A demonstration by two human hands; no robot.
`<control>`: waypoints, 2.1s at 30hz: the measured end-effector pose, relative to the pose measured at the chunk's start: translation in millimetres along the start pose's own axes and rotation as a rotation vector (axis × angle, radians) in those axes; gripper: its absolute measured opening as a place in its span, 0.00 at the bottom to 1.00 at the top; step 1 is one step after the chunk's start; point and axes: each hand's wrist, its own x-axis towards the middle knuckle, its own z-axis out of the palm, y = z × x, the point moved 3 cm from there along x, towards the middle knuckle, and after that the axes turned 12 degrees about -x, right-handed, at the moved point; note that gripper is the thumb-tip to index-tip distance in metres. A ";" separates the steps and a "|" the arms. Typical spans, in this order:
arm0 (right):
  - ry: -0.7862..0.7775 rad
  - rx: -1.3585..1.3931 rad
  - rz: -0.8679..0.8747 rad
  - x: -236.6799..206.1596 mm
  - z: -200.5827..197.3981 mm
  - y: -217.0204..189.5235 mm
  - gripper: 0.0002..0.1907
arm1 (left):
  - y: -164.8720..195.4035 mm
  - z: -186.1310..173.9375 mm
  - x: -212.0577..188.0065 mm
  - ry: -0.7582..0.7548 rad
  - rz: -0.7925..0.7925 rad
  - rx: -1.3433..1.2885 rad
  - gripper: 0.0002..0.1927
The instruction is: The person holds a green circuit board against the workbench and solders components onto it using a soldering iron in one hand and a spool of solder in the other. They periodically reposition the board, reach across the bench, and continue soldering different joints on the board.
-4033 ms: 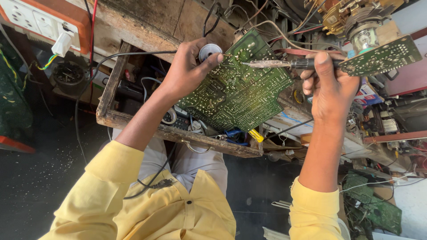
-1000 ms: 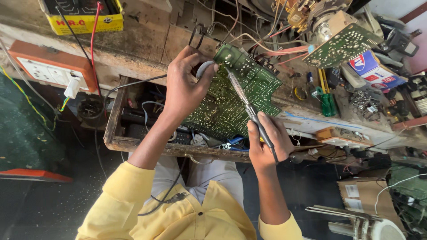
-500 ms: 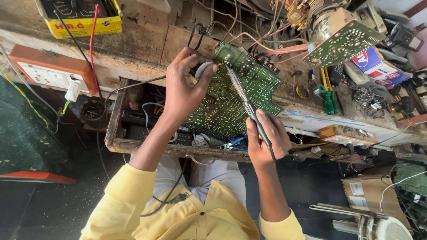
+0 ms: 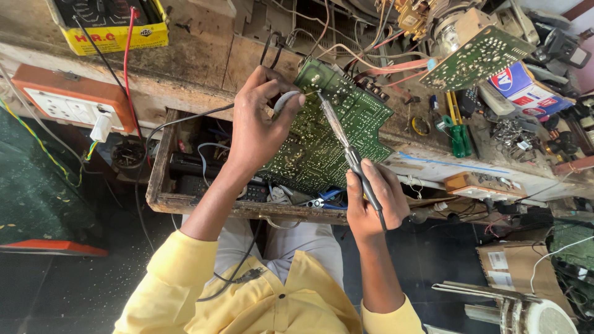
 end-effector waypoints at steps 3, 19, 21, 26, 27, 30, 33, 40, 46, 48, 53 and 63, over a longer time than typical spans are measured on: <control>-0.004 -0.008 0.007 -0.7 -0.5 0.7 0.14 | -1.6 1.3 0.2 0.025 -0.055 0.008 0.06; -0.018 0.013 -0.008 3.9 7.0 1.2 0.15 | -3.3 1.4 1.1 0.033 -0.022 0.020 0.06; -0.017 0.001 -0.017 3.6 7.1 1.1 0.15 | -3.6 1.6 0.6 0.036 -0.035 0.019 0.06; -0.017 0.002 -0.023 3.1 6.7 1.4 0.14 | -2.7 2.4 -0.2 0.041 -0.029 0.004 0.06; -0.017 -0.004 -0.024 3.2 6.7 1.6 0.15 | -2.8 2.5 -0.2 0.041 -0.032 -0.005 0.05; -0.024 -0.009 -0.028 2.8 7.2 1.6 0.15 | -3.6 2.4 -0.1 0.039 -0.027 0.023 0.06; -0.046 -0.004 -0.039 2.7 7.1 0.7 0.16 | -4.2 2.7 -0.4 0.044 -0.007 0.035 0.06; -0.095 -0.063 -0.177 8.6 7.1 -4.8 0.20 | -4.5 3.0 -1.5 0.051 0.002 -0.012 0.05; -0.141 -0.042 -0.171 14.3 4.3 -3.7 0.20 | -5.5 3.8 -0.9 0.065 0.000 0.007 0.05; -0.156 -0.017 -0.159 15.8 3.3 -1.8 0.20 | -6.2 4.3 -0.7 0.063 -0.016 0.013 0.05; -0.177 -0.002 -0.160 18.9 1.4 1.9 0.21 | -5.8 4.9 -1.0 0.074 -0.014 -0.001 0.04; -0.183 -0.054 -0.204 25.8 -0.2 0.3 0.22 | -6.0 4.9 -1.0 0.091 -0.009 0.010 0.04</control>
